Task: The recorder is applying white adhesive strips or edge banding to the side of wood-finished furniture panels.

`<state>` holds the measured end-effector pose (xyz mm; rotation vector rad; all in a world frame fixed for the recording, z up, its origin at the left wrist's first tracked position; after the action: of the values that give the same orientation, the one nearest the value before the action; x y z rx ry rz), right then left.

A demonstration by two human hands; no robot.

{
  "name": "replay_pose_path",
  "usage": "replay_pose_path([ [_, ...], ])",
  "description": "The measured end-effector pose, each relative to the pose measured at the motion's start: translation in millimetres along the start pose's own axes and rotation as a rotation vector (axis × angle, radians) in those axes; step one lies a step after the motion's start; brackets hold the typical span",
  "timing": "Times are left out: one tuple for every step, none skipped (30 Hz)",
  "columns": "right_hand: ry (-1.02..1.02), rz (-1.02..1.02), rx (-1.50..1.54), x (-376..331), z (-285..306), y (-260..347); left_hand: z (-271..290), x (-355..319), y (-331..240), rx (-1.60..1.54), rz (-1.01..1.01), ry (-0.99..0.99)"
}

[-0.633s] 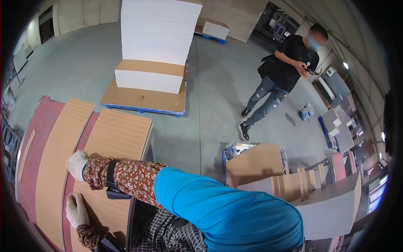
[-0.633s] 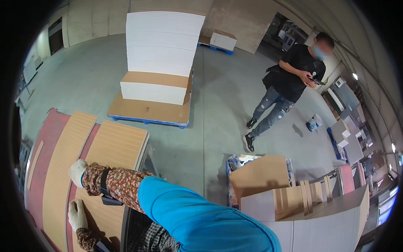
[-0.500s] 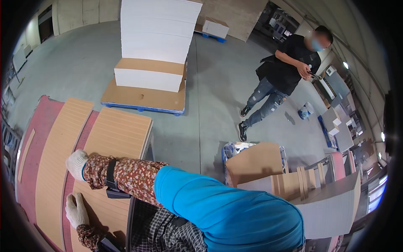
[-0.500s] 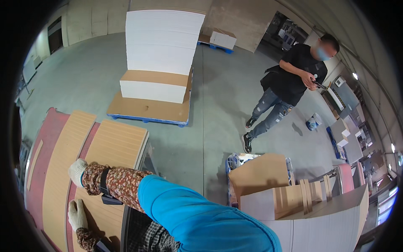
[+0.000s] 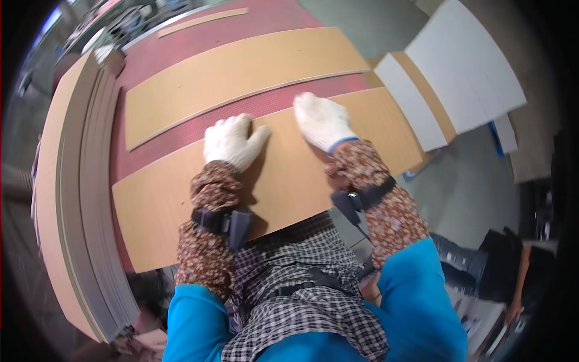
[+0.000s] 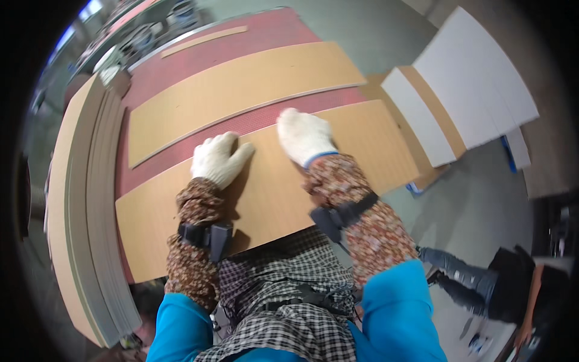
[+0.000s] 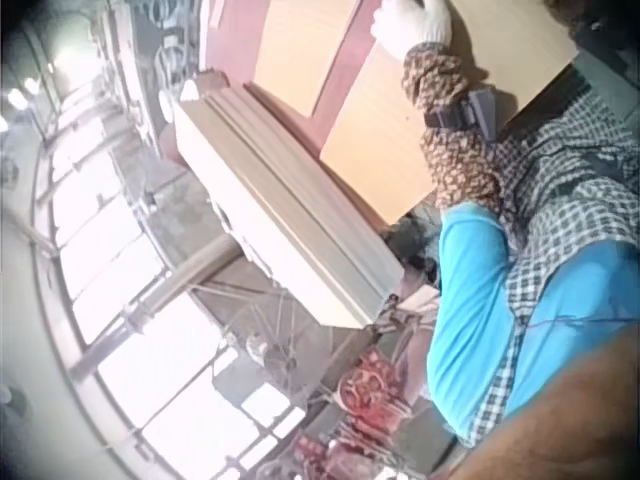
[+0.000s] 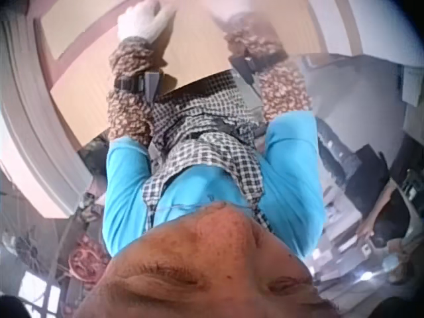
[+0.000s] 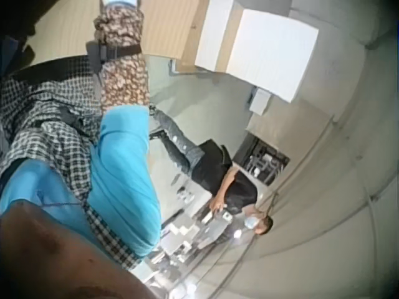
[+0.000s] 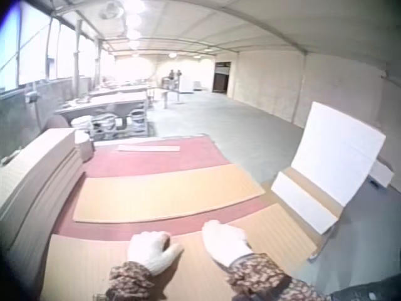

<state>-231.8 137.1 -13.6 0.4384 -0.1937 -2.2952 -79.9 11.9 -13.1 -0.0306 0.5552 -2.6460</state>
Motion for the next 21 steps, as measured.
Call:
replay_pose_path([
  [0.006,-0.029,-0.025,-6.9,-0.9,0.3,-2.8,1.7,3.8,-0.005,0.021,0.051],
  [0.017,0.02,-0.035,-15.1,-4.5,7.1,-3.7,0.3,7.2,0.002,0.031,0.037],
  [-0.025,0.002,-0.056,-28.3,-3.0,6.2,-2.2,-0.7,7.1,0.005,0.017,0.012],
  [-0.078,-0.018,-0.078,-41.6,-1.2,4.2,-2.1,-0.3,8.9,0.003,0.034,0.001],
  [-0.053,-0.008,-0.082,-52.9,-5.8,3.9,-3.1,-0.5,8.9,0.01,0.033,0.002],
  [-0.07,0.013,-0.106,-65.2,-6.7,3.3,-4.6,0.5,8.2,0.017,0.035,0.031],
  [-0.098,0.022,-0.128,-79.0,-7.4,1.2,-2.5,0.5,7.5,0.022,0.026,0.001],
  [-0.09,0.029,-0.128,-93.1,-8.1,-1.2,-6.3,3.6,9.5,0.026,0.056,0.089],
  [-0.098,0.044,-0.128,-108.9,-8.8,-2.5,-8.3,4.5,9.9,0.028,0.065,0.135],
  [-0.105,0.046,-0.127,-123.6,-9.7,-4.5,-9.6,4.9,10.7,0.03,0.082,0.166],
  [-0.104,0.058,-0.129,-139.2,-10.9,-5.9,-6.9,4.1,9.2,0.024,0.075,0.138],
  [-0.095,0.062,-0.126,-155.4,-13.3,-7.9,-5.7,3.0,7.7,0.015,0.068,0.119],
  [-0.089,0.055,-0.118,-171.9,-16.4,-10.7,-6.0,2.1,6.0,0.016,0.064,0.128],
  [-0.081,0.055,-0.12,-188.6,-20.4,-13.0,-2.2,1.0,3.1,0.021,0.043,0.071],
  [-0.078,0.052,-0.115,-205.2,-24.3,-16.1,-0.3,0.2,0.6,0.021,0.028,0.038],
  [-0.079,0.05,-0.112,-219.3,-27.9,-19.5,1.7,1.6,-1.1,0.023,0.016,0.018],
  [-0.077,0.046,-0.113,-229.0,-33.8,-22.8,-0.7,3.5,0.6,0.018,0.039,0.065],
  [-0.046,0.049,-0.113,-236.8,-44.0,-24.5,-3.9,1.7,2.0,0.008,0.06,0.104],
  [-0.013,0.032,-0.107,-244.5,-52.6,-27.0,-6.3,0.4,1.7,0.011,0.065,0.129],
  [0.107,-0.015,-0.16,-249.8,-64.9,-30.6,-5.6,2.0,1.4,0.015,0.065,0.129],
  [0.051,0.038,-0.151,-253.4,-63.4,-29.2,-5.2,3.4,1.5,0.016,0.07,0.125],
])
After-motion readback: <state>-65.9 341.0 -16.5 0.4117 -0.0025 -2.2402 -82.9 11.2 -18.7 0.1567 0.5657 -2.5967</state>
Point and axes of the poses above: each hand's wrist, its own x-axis towards the middle knuckle, its own z-axis out of the back of the hand, y = z × x, the point moved 7 cm from there along x, towards the middle knuckle, and after that the axes turned 14 degrees about y, right-handed, at the moved point
